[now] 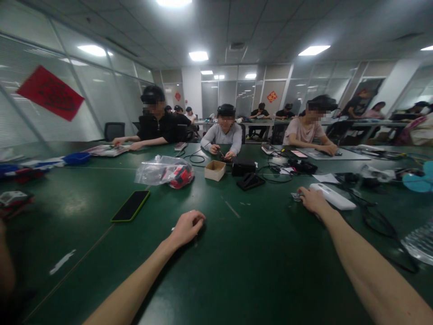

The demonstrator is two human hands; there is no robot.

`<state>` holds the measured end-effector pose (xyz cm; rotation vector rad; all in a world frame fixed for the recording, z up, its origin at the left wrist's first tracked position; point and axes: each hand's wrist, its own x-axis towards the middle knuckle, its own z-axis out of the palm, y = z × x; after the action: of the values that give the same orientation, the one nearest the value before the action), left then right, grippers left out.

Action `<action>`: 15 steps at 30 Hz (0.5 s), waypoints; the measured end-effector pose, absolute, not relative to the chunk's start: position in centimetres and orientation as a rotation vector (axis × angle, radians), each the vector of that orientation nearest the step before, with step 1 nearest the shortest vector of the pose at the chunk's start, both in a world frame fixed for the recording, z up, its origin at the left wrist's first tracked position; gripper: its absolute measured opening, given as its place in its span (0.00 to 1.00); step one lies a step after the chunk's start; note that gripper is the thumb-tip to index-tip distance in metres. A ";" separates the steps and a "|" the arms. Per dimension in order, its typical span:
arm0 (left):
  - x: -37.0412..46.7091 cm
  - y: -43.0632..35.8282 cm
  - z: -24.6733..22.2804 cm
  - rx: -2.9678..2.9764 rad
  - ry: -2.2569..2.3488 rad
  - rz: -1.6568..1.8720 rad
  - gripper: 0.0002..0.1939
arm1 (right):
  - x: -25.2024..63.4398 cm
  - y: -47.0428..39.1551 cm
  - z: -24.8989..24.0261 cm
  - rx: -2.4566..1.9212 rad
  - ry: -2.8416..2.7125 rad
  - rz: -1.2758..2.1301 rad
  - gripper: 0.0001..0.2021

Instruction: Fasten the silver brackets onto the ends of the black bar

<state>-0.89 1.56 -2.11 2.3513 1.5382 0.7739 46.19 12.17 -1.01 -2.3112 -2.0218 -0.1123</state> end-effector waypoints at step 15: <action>-0.9 1.3 -2.0 2.365 1.522 0.742 0.10 | 46.1 12.2 -1.9 -2.341 -2.004 -0.161 0.16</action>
<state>-0.86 1.34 -2.01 2.3654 1.5221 0.7421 46.13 12.23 -1.93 -2.3408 -2.0043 -0.1607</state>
